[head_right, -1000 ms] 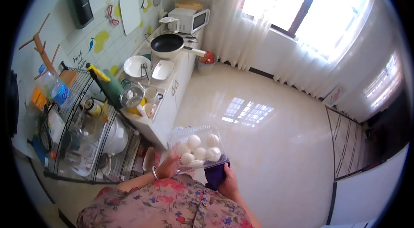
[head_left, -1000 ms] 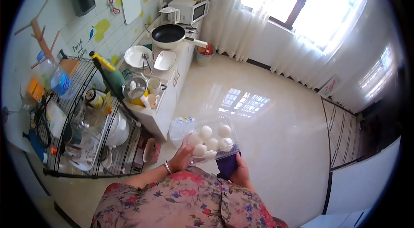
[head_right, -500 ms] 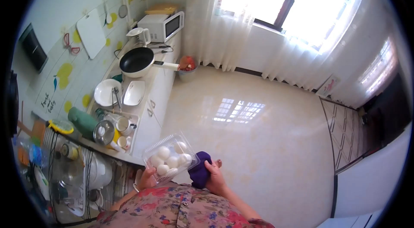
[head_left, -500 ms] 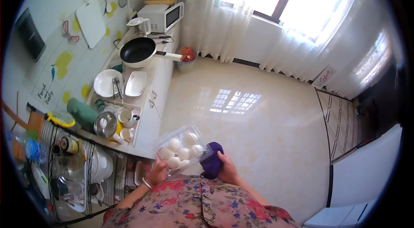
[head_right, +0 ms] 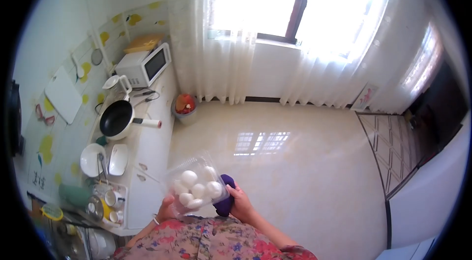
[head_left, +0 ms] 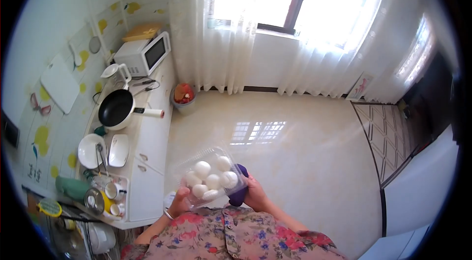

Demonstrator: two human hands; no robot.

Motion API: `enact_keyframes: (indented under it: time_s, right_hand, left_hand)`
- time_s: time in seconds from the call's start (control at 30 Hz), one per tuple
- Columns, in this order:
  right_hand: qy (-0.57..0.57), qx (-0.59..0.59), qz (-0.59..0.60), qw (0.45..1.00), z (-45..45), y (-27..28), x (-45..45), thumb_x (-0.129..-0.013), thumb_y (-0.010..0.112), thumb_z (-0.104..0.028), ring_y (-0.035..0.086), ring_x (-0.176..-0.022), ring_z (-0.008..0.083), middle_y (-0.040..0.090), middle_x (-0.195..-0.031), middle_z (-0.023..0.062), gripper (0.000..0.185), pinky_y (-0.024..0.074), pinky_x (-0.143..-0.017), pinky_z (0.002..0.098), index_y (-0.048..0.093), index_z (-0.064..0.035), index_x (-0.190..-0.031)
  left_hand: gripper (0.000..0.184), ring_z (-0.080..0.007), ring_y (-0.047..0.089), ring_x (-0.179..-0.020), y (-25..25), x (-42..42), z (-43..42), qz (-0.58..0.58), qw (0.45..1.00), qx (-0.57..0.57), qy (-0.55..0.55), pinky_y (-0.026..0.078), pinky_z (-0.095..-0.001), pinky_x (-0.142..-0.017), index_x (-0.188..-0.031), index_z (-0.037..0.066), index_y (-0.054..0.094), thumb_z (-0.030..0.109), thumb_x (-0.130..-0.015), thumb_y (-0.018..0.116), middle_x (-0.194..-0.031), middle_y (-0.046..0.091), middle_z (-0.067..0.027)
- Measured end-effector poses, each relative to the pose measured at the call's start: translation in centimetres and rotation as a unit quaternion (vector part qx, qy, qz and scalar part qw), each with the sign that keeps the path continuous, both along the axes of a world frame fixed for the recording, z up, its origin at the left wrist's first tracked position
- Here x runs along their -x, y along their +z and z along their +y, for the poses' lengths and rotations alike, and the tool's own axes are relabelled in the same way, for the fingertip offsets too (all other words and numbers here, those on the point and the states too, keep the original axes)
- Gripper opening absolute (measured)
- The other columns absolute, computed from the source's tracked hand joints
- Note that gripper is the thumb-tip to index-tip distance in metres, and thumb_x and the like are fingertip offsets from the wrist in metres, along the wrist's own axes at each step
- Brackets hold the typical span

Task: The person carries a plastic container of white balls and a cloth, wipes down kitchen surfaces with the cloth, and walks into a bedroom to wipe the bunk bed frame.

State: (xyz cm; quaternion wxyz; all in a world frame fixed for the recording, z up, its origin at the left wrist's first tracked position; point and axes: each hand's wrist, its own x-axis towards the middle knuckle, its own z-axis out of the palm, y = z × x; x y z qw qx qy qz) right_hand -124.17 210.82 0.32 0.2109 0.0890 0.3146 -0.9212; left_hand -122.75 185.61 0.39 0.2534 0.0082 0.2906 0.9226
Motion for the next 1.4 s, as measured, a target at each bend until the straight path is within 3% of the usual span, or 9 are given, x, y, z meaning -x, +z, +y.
enact_keyframes:
  time_s: [0.07,0.3,0.4,0.57,0.83,0.97,1.07,1.17,1.4]
  right_hand:
    - [-0.003,-0.001,0.031,1.0,1.9,1.0,2.2,-0.099,0.046,-0.017,0.059,-0.11,0.025,0.057,-0.122,0.0124,0.039,0.0507,-0.095,0.0409,0.039,-0.0056,-0.136]
    - [-0.064,0.007,-0.05,0.997,8.0,-0.4,8.4,-0.099,0.046,-0.015,0.058,-0.113,0.0258,0.056,-0.125,0.0145,0.039,0.0496,-0.097,0.0416,0.039,-0.006,-0.136]
    - [-0.077,0.003,-0.047,0.996,10.6,-1.8,12.1,-0.099,0.046,-0.014,0.058,-0.112,0.0254,0.056,-0.124,0.0138,0.037,0.0502,-0.096,0.041,0.04,-0.0062,-0.135]
    - [-0.161,-0.036,-0.015,0.986,14.3,-2.6,22.0,-0.1,0.047,-0.015,0.059,-0.111,0.0245,0.057,-0.124,0.0132,0.036,0.0508,-0.095,0.0391,0.042,-0.0067,-0.134]
    - [-0.253,-0.056,0.099,0.961,19.1,3.8,38.4,-0.101,0.046,-0.019,0.061,-0.109,0.024,0.059,-0.123,0.0106,0.036,0.0464,-0.1,0.04,0.044,-0.0071,-0.135]
    - [-0.173,0.024,-0.138,0.975,23.8,-6.4,41.7,-0.103,0.038,-0.029,0.061,-0.108,0.0264,0.06,-0.122,0.0137,0.04,0.0478,-0.097,0.0412,0.047,-0.002,-0.131]
    - [-0.201,0.032,-0.189,0.961,26.5,-8.5,42.9,-0.102,0.04,-0.03,0.06,-0.11,0.0286,0.06,-0.122,0.016,0.042,0.0475,-0.097,0.0429,0.049,0.0004,-0.129]
    - [-0.262,0.05,-0.168,0.949,31.0,-6.2,47.3,-0.101,0.042,-0.028,0.058,-0.113,0.0293,0.059,-0.123,0.0161,0.04,0.0462,-0.099,0.0432,0.05,0.0019,-0.127]
    - [-0.277,0.014,0.023,0.961,43.2,-1.4,60.4,-0.094,0.051,-0.011,0.047,-0.127,0.0251,0.047,-0.14,0.0066,0.046,0.0366,-0.107,0.0472,0.042,-0.0114,-0.139]
  left_hand:
    - [0.08,-0.0296,0.052,-0.12,-1.0,3.1,3.5,0.05,0.999,0.0,-0.008,0.047,-0.0494,-0.101,-0.142,0.018,0.022,0.027,-0.077,0.069,-0.126,0.047,-0.013]
    - [0.073,-0.03,0.054,-0.118,-0.3,12.4,8.7,-0.055,0.998,-0.031,-0.008,0.051,-0.0475,-0.096,-0.14,0.016,0.027,0.028,-0.08,0.065,-0.127,0.048,-0.0125]
    - [0.075,-0.0306,0.05,-0.123,-1.8,17.2,10.1,-0.016,0.996,0.086,0.012,0.047,-0.05,-0.1,-0.143,0.011,0.029,0.038,-0.081,0.064,-0.136,0.045,-0.0141]
    - [0.069,-0.0308,0.055,-0.117,-4.0,27.8,13.6,-0.041,0.999,0.019,-0.012,0.051,-0.0496,-0.095,-0.141,0.015,0.026,0.027,-0.083,0.062,-0.129,0.049,-0.0135]
    - [0.081,-0.031,0.051,-0.122,2.5,46.8,18.6,0.023,0.991,0.103,-0.08,0.047,-0.0515,-0.097,-0.142,0.019,0.023,0.043,-0.077,0.065,-0.133,0.046,-0.0106]
    - [0.079,-0.0311,0.052,-0.121,1.3,52.8,22.2,0.025,0.99,0.122,-0.072,0.049,-0.0509,-0.095,-0.143,0.019,0.022,0.041,-0.079,0.064,-0.135,0.044,-0.0099]
    - [0.077,-0.0304,0.052,-0.121,-0.4,56.4,25.3,0.0,0.987,0.135,-0.083,0.051,-0.0497,-0.091,-0.143,0.019,0.023,0.039,-0.08,0.063,-0.135,0.045,-0.0097]
    - [0.076,-0.0303,0.054,-0.119,-1.4,60.2,28.9,-0.02,0.989,0.114,-0.095,0.054,-0.0482,-0.088,-0.143,0.019,0.024,0.039,-0.081,0.063,-0.134,0.046,-0.0096]
    - [0.076,-0.0313,0.054,-0.119,0.7,69.0,39.4,-0.016,0.993,0.111,-0.048,0.053,-0.0496,-0.089,-0.143,0.018,0.025,0.039,-0.081,0.064,-0.135,0.047,-0.0111]
